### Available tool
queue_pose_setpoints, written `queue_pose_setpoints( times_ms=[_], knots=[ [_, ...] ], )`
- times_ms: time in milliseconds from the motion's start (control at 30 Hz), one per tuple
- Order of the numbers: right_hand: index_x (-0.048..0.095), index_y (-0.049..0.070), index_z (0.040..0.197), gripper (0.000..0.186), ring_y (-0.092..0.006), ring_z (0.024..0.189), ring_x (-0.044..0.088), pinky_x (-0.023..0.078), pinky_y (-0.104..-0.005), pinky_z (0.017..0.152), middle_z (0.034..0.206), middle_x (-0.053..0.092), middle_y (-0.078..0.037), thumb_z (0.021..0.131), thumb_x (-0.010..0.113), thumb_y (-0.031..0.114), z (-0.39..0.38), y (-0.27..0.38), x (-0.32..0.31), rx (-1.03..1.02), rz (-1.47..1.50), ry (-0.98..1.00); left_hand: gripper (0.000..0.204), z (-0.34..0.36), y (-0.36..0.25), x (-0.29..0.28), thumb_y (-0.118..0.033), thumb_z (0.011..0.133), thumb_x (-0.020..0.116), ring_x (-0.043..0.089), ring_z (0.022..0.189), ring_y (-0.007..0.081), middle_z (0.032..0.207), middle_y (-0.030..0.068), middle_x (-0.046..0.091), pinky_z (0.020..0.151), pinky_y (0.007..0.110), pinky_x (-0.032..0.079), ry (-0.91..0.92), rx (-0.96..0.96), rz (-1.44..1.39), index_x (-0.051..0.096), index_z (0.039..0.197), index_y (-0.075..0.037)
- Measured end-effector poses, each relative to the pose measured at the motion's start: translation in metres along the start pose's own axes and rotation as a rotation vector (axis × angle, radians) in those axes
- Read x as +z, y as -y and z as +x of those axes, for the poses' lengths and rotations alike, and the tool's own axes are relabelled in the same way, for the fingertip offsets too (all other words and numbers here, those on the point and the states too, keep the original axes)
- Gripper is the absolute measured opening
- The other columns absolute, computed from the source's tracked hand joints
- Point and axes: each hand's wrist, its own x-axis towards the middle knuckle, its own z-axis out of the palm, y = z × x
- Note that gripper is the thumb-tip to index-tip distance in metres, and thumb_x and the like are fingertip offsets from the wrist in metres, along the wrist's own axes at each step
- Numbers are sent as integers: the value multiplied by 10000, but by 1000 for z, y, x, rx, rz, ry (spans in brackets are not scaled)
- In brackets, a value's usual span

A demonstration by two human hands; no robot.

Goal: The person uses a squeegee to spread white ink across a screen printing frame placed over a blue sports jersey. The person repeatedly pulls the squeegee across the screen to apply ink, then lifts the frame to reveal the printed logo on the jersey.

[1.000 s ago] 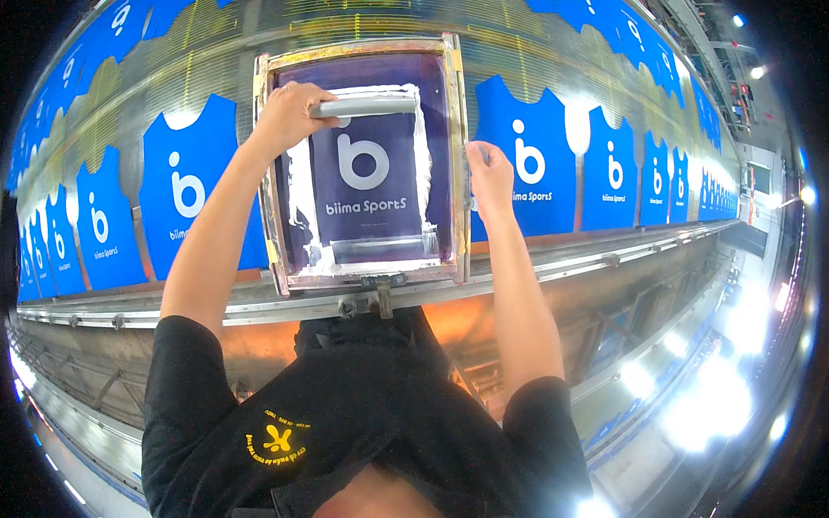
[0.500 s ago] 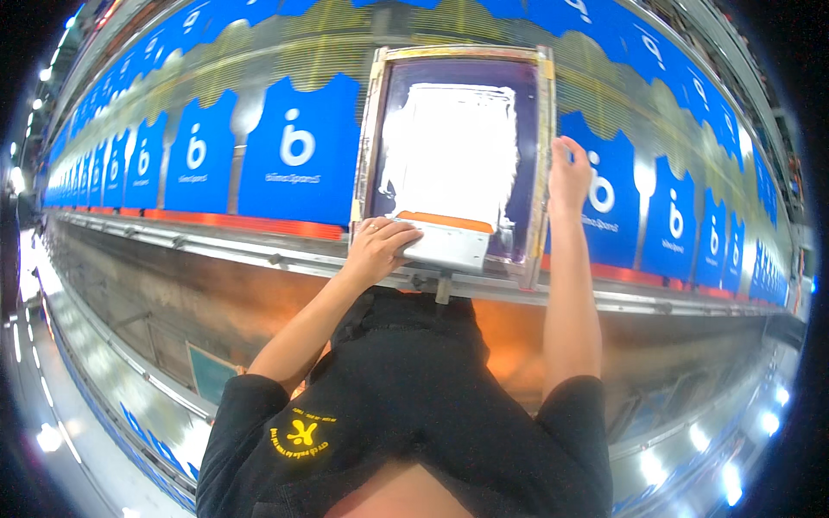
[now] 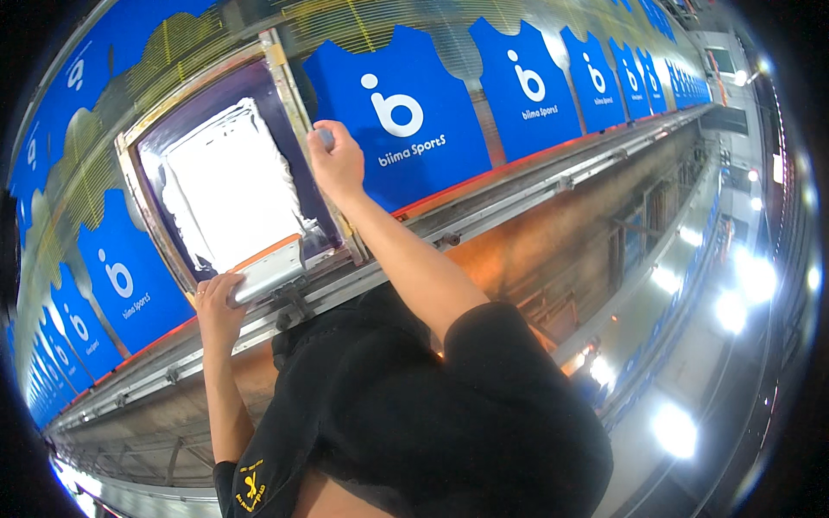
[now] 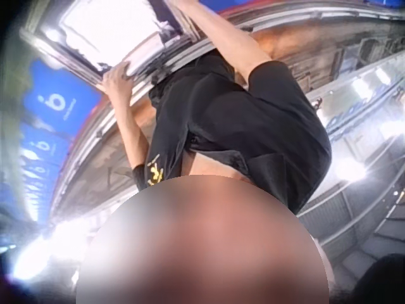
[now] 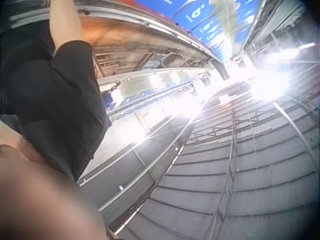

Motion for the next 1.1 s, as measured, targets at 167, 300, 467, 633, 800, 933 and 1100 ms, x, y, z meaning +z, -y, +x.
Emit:
queue_pose_setpoints(
  times_ms=[167,300,467,633,800,933,1100],
  knots=[
    [732,131,1196,341,-200,733,667,532,-371,715,854,724,-74,989,733,403,-10,16,11,145,-70,9,559,0,7,-11,-62,623,915,658,1111,310,1194,66,758,1021,466,456,48,68,50,756,1158,-87],
    [699,141,1250,376,-210,736,677,537,-380,711,867,733,-78,980,739,401,-8,21,8,208,-145,86,519,-2,10,-8,-67,671,889,671,1108,309,1140,68,761,1028,465,465,-7,114,110,747,1170,-90],
    [682,162,1266,379,-262,724,719,544,-421,692,808,736,-95,972,735,396,-9,20,8,230,-155,100,477,-9,20,-1,-49,661,856,686,1094,300,1119,63,763,1034,455,468,-68,211,272,768,1128,-89],
    [700,169,1247,374,-343,839,760,576,-461,761,919,771,-142,962,748,405,-8,11,10,148,-232,37,437,13,20,-24,-92,671,844,697,1017,280,1031,34,756,994,448,486,-146,315,240,770,1100,-128],
    [707,180,1245,373,-361,935,767,585,-467,802,1071,789,-128,968,744,428,-6,12,8,23,-306,41,348,113,41,-57,-211,761,874,705,945,281,979,43,764,908,439,516,-200,314,266,795,1095,-156],
    [700,104,1278,419,-247,934,733,556,-371,825,1085,769,-118,984,771,395,-7,13,7,145,-245,97,237,205,66,-78,-291,819,891,722,885,289,926,29,769,808,421,534,-251,399,231,817,990,-145],
    [694,44,1280,489,-265,1079,683,534,-370,903,1187,719,-167,969,803,405,-1,33,6,69,-287,93,242,264,81,-87,-330,832,863,713,891,339,889,71,727,787,478,559,-142,254,94,772,910,-120]
  ],
)
